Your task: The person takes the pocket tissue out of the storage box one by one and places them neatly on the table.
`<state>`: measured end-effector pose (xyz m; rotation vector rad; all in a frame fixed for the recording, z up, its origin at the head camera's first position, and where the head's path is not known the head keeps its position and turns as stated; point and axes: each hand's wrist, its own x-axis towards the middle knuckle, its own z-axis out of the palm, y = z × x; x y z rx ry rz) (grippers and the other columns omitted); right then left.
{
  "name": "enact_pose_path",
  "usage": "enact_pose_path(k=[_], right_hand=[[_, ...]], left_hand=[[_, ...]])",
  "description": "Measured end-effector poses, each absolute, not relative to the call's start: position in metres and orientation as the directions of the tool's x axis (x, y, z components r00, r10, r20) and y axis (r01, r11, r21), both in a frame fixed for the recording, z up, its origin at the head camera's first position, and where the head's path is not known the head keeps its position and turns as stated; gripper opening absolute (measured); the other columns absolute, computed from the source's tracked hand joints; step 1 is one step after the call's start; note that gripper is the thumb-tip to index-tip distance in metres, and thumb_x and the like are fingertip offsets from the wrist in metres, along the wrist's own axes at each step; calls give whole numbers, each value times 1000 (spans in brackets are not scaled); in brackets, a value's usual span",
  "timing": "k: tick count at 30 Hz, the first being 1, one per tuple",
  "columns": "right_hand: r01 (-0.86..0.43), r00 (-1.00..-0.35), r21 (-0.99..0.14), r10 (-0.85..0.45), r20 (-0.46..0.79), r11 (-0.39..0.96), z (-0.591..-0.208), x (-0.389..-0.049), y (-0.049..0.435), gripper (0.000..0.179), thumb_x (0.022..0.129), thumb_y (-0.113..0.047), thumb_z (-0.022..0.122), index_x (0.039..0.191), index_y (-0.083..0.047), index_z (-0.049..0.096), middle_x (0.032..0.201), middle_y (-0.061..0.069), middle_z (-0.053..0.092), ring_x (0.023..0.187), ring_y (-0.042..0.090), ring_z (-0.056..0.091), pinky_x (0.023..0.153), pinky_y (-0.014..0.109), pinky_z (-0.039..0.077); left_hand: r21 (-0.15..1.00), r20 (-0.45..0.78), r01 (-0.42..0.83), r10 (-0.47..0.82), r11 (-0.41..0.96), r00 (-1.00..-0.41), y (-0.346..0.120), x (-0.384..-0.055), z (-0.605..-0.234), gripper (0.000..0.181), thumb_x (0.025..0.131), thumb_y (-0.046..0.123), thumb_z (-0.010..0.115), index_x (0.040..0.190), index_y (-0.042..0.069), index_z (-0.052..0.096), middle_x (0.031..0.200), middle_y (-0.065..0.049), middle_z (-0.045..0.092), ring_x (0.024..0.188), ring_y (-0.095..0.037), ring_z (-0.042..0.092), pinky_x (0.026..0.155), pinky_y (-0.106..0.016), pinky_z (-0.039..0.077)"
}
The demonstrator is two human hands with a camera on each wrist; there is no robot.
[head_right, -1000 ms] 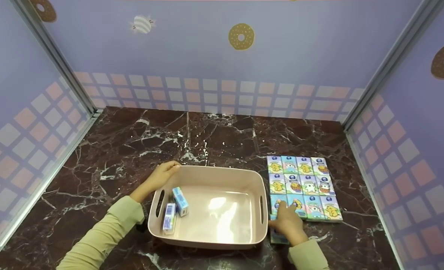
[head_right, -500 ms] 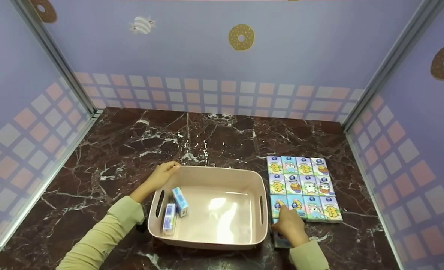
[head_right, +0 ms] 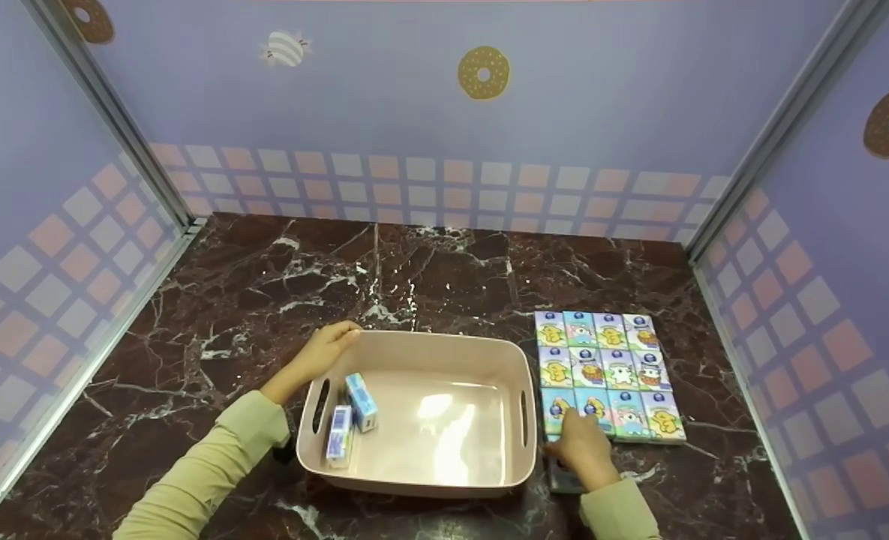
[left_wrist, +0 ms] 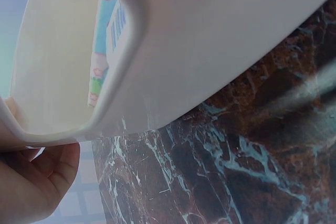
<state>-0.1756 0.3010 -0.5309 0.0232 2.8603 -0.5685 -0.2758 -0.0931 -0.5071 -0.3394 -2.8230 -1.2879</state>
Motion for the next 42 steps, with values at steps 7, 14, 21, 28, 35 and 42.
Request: enact_pose_path(k=[7, 14, 21, 28, 35, 42], right_hand=[[58, -969, -383, -40, -244, 922, -521, -181, 308, 28, 76, -25, 62, 72, -3, 44, 61, 7, 44, 52, 19, 41, 48, 30, 31], [-6, -980, -375, -81, -184, 927, -485, -195, 315, 23, 86, -21, 51, 84, 1, 46, 64, 8, 46, 53, 19, 39, 48, 31, 30], [-80, -987, -434, -134, -94, 898, -447, -210, 303, 34, 86, -31, 53, 96, 1, 51, 90, 22, 58, 70, 28, 55, 59, 40, 42], [-231, -963, -572, -269, 18, 787, -429, -221, 272, 30, 82, -21, 60, 101, 1, 52, 103, 25, 55, 86, 36, 57, 69, 44, 47], [-394, -889, -608, -455, 60, 689, -426, -231, 233, 32, 78, -15, 65, 103, 0, 52, 105, 23, 55, 86, 33, 57, 73, 44, 47], [-450, -819, -642, -574, 19, 621, -428, -237, 199, 40, 78, -20, 65, 110, -3, 49, 110, 20, 54, 91, 35, 56, 77, 44, 47]], left_hand=[[740, 104, 204, 190, 641, -976, -93, -277, -507, 20, 90, 23, 48, 93, 8, 62, 76, -7, 60, 71, -19, 51, 71, -37, 43], [739, 114, 213, 193, 639, -975, -93, -278, -508, 21, 90, 22, 48, 94, 8, 62, 83, -9, 64, 76, -22, 55, 75, -39, 44], [740, 106, 205, 190, 641, -976, -93, -278, -509, 20, 90, 22, 48, 93, 8, 61, 75, -7, 60, 71, -20, 52, 71, -38, 44], [735, 128, 223, 192, 640, -973, -93, -277, -508, 20, 90, 22, 48, 91, 7, 61, 77, -8, 61, 70, -19, 51, 70, -38, 44], [744, 123, 218, 191, 632, -974, -94, -276, -509, 20, 89, 22, 49, 92, 7, 61, 84, -9, 64, 74, -21, 54, 73, -39, 44], [740, 135, 231, 197, 632, -971, -94, -277, -509, 20, 89, 21, 48, 92, 6, 61, 81, -9, 63, 72, -21, 53, 71, -38, 44]])
